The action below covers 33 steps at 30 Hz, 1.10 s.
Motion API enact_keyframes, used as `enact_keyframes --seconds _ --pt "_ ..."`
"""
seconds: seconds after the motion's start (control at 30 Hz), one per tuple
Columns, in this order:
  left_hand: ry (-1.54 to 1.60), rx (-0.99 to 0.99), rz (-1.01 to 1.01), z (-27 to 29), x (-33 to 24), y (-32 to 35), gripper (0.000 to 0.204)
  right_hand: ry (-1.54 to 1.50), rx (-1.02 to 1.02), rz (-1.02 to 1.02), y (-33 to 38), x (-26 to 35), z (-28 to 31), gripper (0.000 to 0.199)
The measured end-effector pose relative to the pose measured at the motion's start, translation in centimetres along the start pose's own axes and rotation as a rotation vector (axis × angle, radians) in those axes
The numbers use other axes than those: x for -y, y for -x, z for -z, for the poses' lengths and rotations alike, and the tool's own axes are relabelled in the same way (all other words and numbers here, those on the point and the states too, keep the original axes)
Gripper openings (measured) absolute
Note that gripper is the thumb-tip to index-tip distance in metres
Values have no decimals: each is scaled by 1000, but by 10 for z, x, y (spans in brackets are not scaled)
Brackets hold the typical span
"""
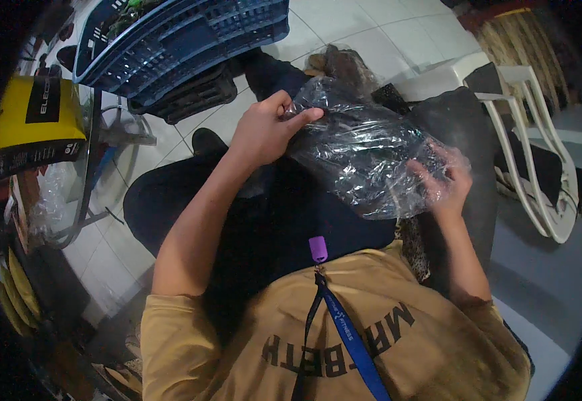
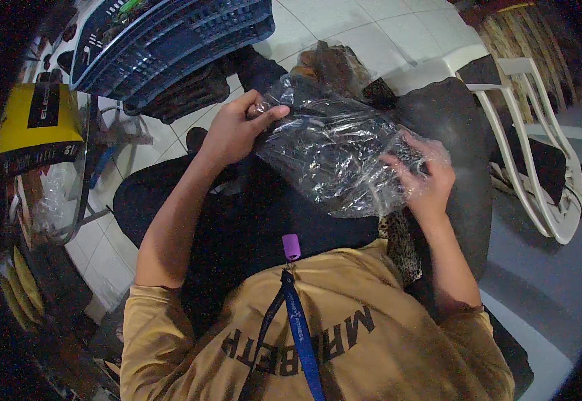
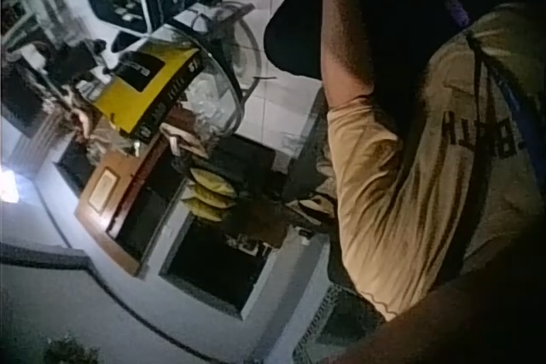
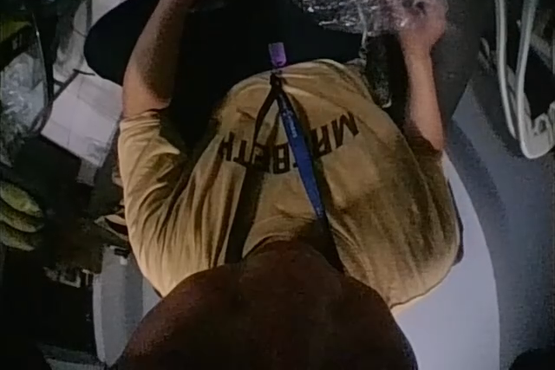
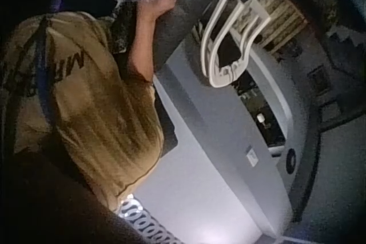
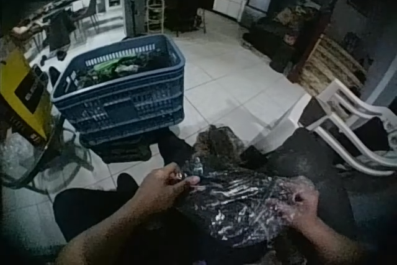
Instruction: Inspecting and handling manufactured shoes wrapped in plastic.
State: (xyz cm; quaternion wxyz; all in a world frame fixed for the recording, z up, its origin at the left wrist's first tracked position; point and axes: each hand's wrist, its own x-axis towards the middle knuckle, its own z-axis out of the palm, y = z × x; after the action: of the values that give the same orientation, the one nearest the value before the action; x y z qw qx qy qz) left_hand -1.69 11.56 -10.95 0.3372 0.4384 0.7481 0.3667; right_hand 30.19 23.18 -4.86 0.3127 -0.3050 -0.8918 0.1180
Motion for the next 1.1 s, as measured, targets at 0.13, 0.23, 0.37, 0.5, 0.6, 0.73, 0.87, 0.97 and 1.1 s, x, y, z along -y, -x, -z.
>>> enact_keyframes --seconds 0.13,0.23,0.37,0.5,0.6,0.73,0.87,0.97,1.1 --pt "-47 23 61 -2 -8 4 51 -10 18 -186 17 3 18 44" --pt "35 83 -34 -4 -6 5 48 -43 7 -271 35 -2 29 43" --pt "246 189 -514 -10 1 9 54 -131 73 -399 52 -4 12 46" --pt "374 183 -564 -13 1 16 63 -521 321 -537 65 17 -26 74" --pt "276 68 -648 -10 -4 20 53 -431 284 -511 62 23 -30 72" --pt "248 -250 -477 -3 -10 9 30 -250 271 -489 54 6 7 67" --pt "182 -270 -387 11 -2 -5 18 -127 294 -304 62 -10 41 63" --pt "349 -98 -323 15 9 -6 19 -665 203 -657 70 -20 41 57" --pt "315 -44 -478 16 14 -3 19 -837 251 -695 78 -32 31 53"
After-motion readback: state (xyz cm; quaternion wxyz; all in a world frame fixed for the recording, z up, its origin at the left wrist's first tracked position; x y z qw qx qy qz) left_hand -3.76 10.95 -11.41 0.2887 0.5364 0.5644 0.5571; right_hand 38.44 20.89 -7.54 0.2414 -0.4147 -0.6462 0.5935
